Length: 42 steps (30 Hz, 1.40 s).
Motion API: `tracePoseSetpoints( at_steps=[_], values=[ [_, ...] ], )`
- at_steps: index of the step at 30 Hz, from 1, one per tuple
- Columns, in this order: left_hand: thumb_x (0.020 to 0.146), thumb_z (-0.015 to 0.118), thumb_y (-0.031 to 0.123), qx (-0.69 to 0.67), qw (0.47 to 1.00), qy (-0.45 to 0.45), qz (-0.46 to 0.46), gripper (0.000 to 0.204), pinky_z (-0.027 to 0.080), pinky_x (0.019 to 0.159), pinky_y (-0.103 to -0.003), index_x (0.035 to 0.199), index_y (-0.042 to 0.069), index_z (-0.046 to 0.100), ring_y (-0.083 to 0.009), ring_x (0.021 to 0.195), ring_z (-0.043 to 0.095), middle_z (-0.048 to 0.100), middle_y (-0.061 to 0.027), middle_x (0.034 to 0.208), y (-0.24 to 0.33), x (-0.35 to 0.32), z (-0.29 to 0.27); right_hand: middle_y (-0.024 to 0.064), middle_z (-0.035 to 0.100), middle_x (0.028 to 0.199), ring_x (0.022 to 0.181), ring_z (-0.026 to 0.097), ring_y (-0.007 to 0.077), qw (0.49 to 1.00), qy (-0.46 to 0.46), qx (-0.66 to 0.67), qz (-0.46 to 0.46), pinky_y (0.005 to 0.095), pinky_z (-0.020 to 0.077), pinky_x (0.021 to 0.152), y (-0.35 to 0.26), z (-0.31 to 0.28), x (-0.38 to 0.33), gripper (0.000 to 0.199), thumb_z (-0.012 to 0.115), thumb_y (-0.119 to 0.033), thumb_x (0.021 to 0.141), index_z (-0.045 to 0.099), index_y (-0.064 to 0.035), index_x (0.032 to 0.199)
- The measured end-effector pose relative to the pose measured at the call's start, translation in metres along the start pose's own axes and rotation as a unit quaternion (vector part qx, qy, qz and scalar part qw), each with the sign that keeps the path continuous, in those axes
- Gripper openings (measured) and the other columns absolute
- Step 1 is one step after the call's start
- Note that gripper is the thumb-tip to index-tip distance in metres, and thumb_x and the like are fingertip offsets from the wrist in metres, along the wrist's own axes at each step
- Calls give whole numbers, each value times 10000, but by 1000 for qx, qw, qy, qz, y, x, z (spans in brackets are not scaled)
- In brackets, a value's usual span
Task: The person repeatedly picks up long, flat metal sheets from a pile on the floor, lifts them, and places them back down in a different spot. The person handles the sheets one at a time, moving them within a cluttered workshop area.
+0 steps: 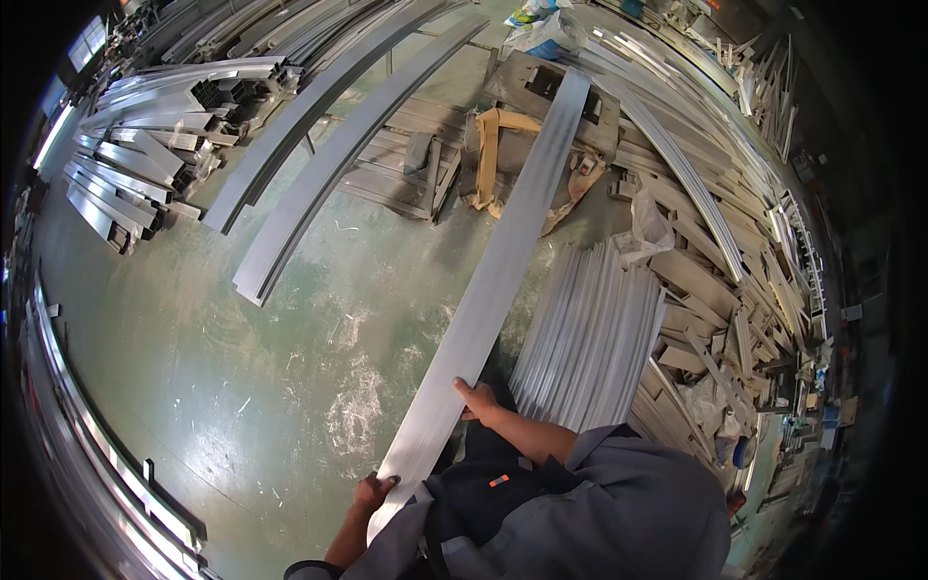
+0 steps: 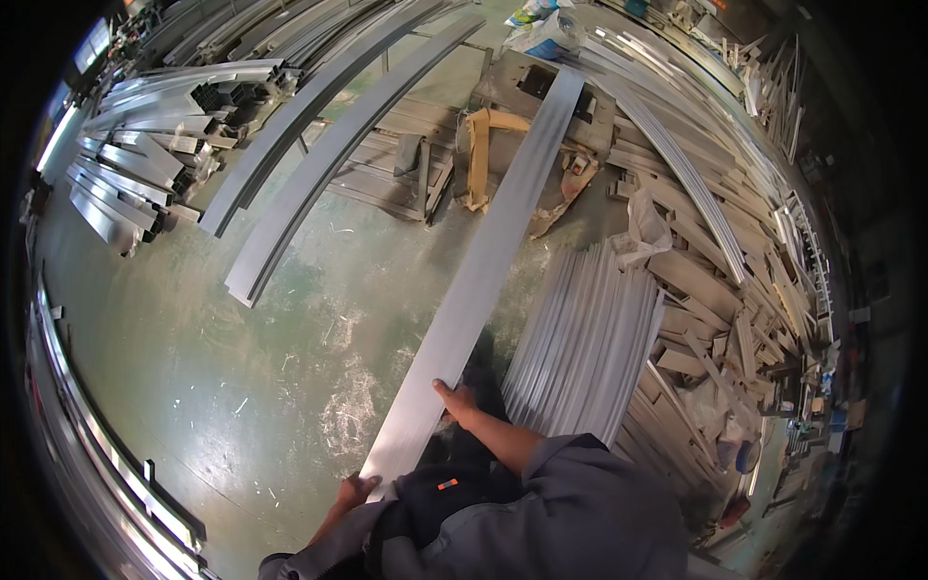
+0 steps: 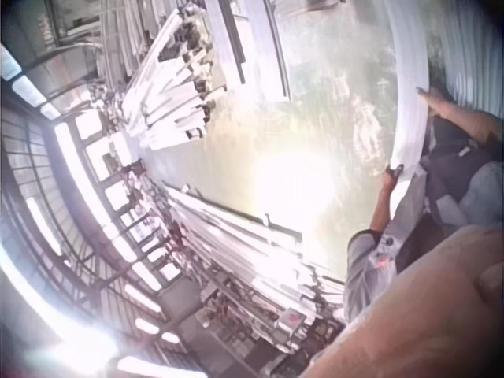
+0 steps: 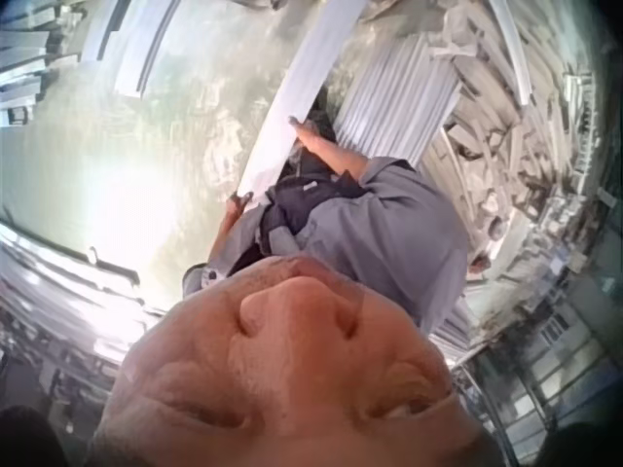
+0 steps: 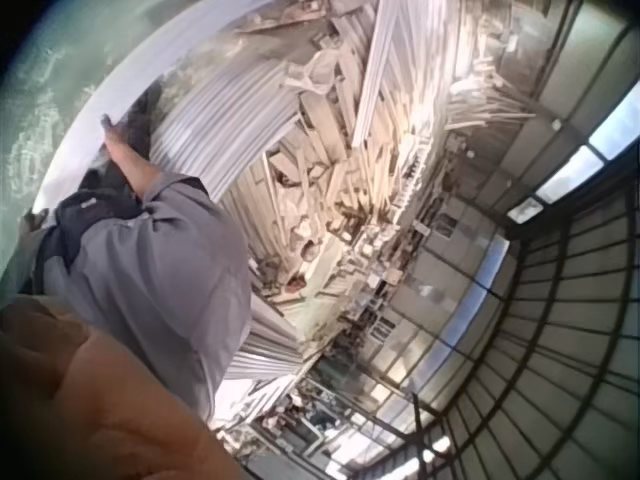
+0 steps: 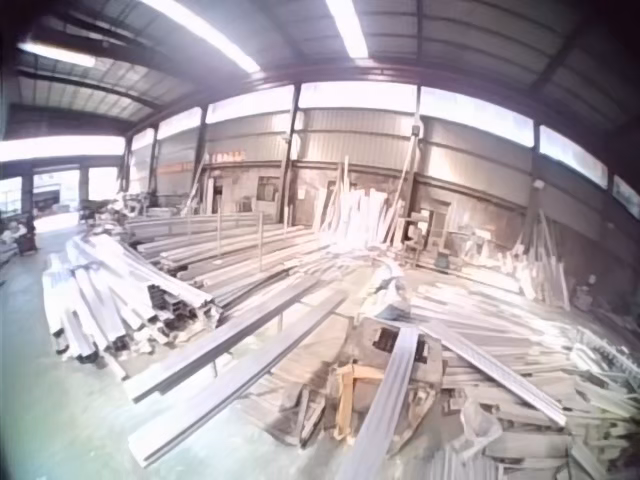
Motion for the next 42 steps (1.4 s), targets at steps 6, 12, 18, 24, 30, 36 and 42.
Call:
tracePoseSetpoints(
  at_steps=[6,12,18,24,30,36,42],
  values=[
    [804,725,609,-139,989,32,-35,712,542,794,-485,949,-83,645,-414,904,709,715,-262,908,-112,-127,-23,73,636,1235,1106,627,301,981,-177,47,57,530,538,915,43,60,-74,626,760,-433,865,542,-100,1348],
    [790,763,561,35,995,53,-73,640,539,797,-480,904,-56,638,-422,893,701,708,-258,896,-141,-180,-76,109,641,1246,1171,618,288,951,-146,274,6,446,495,1017,-37,52,-42,406,666,-158,940,549,-26,1305],
    [770,788,544,3,989,112,-95,621,541,726,-481,878,-42,611,-429,846,699,706,-248,855,-63,-123,-143,100,669,1156,1050,665,270,909,-211,334,-130,429,562,881,-153,68,-6,351,679,-119,922,584,-9,1241],
    [750,789,594,30,970,233,-67,637,541,686,-477,864,-11,625,-402,749,698,703,-190,760,50,4,-200,93,660,1171,1029,657,259,915,-140,333,-182,418,549,855,-331,68,108,382,702,-143,905,588,-25,1250],
    [749,762,646,54,959,262,-94,680,530,669,-484,815,-19,634,-416,726,685,686,-206,736,190,148,-265,116,666,1142,1011,663,258,942,-95,277,-167,424,553,813,-512,58,238,407,707,-171,891,594,-2,1244],
    [809,671,684,63,978,189,-63,751,522,744,-524,910,-59,637,-468,860,680,691,-276,836,343,305,-337,135,670,1108,984,670,286,966,-39,196,-165,443,556,803,-668,-11,367,436,715,-242,893,600,30,1214],
    [826,662,665,41,985,148,-79,738,524,789,-498,906,-69,662,-457,885,684,696,-288,882,334,412,-408,95,641,1176,962,679,246,983,-122,-36,-129,437,554,781,-694,31,363,503,684,-371,909,587,-29,1266]
  ],
)
Point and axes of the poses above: each hand's wrist, its own x-axis towards the middle knuckle, its own z-axis out of the palm, y = z × x, the point moved 6 cm from there along x, towards the middle knuckle
